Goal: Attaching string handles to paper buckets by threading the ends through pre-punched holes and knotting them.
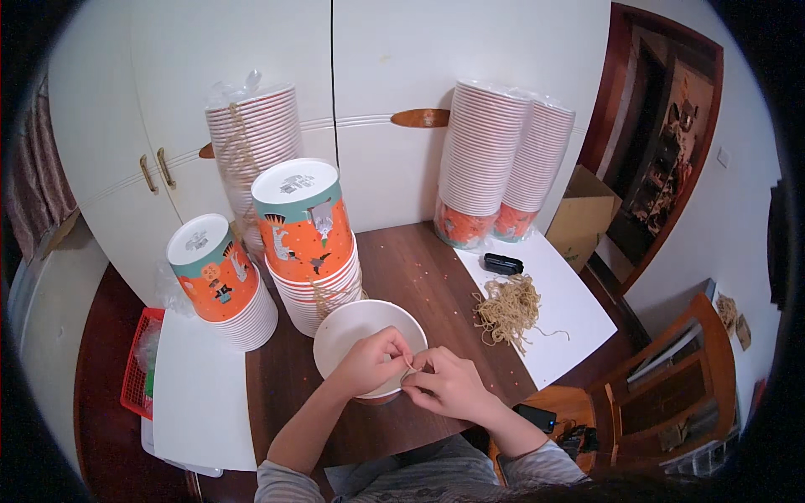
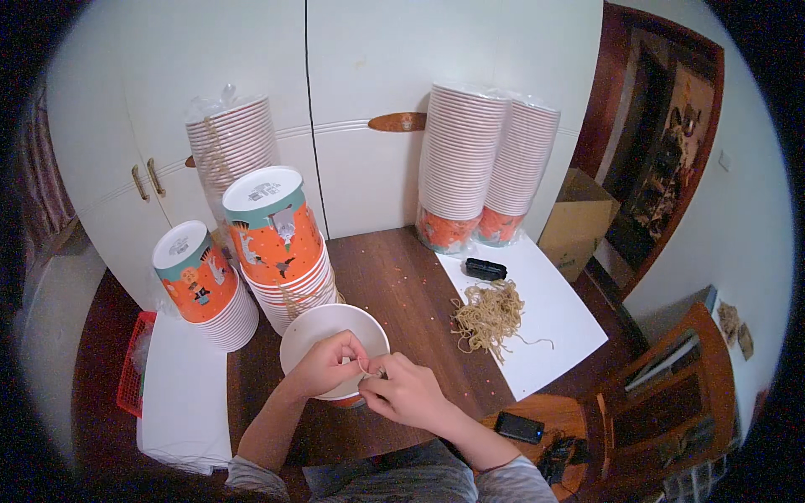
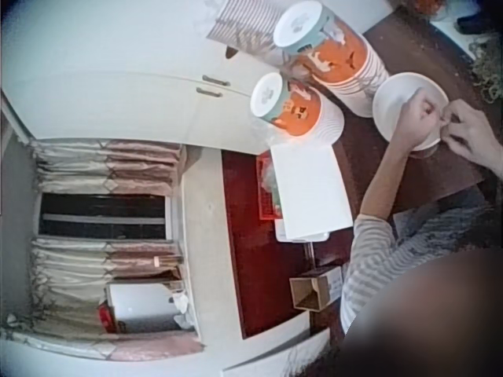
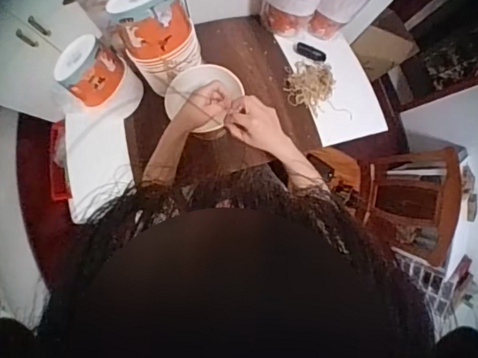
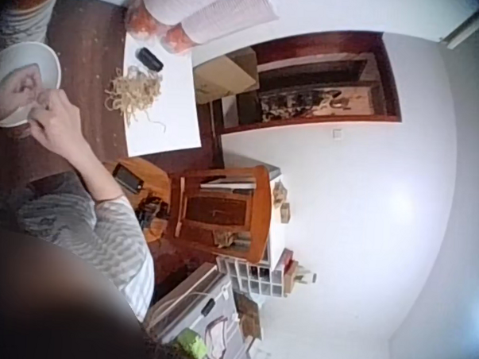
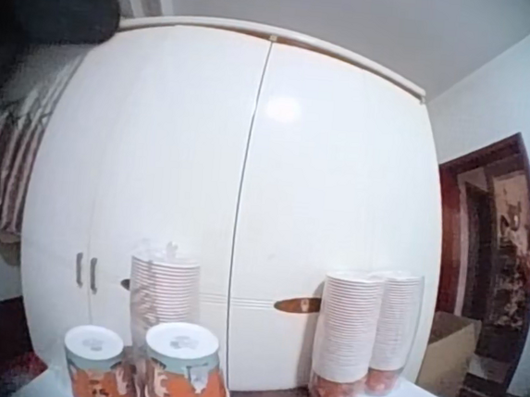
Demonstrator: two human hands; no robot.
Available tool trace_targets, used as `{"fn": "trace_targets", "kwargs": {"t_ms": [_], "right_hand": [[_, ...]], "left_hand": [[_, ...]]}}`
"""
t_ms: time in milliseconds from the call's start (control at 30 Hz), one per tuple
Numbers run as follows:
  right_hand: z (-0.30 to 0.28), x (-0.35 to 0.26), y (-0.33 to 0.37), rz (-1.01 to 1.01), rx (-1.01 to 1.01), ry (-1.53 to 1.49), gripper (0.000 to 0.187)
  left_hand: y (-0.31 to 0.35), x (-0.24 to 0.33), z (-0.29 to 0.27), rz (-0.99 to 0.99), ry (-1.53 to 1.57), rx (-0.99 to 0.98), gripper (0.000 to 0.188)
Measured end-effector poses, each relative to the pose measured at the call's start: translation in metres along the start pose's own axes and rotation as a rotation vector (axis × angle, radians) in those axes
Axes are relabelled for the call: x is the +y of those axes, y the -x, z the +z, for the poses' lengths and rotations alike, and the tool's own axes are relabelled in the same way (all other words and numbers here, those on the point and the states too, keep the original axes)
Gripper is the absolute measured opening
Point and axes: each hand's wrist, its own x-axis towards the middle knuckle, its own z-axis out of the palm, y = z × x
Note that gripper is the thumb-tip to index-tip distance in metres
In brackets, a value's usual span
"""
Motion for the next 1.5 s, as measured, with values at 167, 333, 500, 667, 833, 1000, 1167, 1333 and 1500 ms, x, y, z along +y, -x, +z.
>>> {"fn": "trace_targets", "kwargs": {"t_ms": [167,333,500,667,833,1000,1167,1333,1500], "right_hand": [[0.000,0.006,-0.001,0.087,0.073,-0.151,0.012],[-0.002,0.011,-0.007,0.459,0.020,-0.401,0.025],[0.010,0.013,-0.007,0.445,0.097,-0.429,0.029],[0.014,0.014,-0.004,0.458,0.150,-0.454,0.025],[0.028,0.034,0.004,0.557,0.158,-0.837,0.025],[0.029,0.037,0.002,0.607,0.164,-1.036,0.028],[0.026,0.034,0.000,0.639,0.162,-1.124,0.029],[0.025,0.034,0.001,0.632,0.150,-1.151,0.028],[0.025,0.034,0.002,0.640,0.156,-1.160,0.027]], "left_hand": [[0.001,0.003,0.000,0.050,-0.088,0.115,0.015],[0.001,0.009,0.001,0.054,-0.179,0.142,0.020],[0.000,0.011,0.003,0.010,-0.185,0.160,0.025],[0.001,0.003,0.003,0.045,-0.179,0.177,0.030],[0.002,0.013,0.002,0.121,-0.357,0.216,0.023],[0.007,0.024,0.007,0.110,-0.576,0.191,0.016],[0.009,0.028,0.014,0.041,-0.723,0.173,0.016],[0.010,0.027,0.014,0.118,-0.789,0.231,0.010],[0.009,0.020,0.013,0.102,-0.815,0.353,0.006]]}}
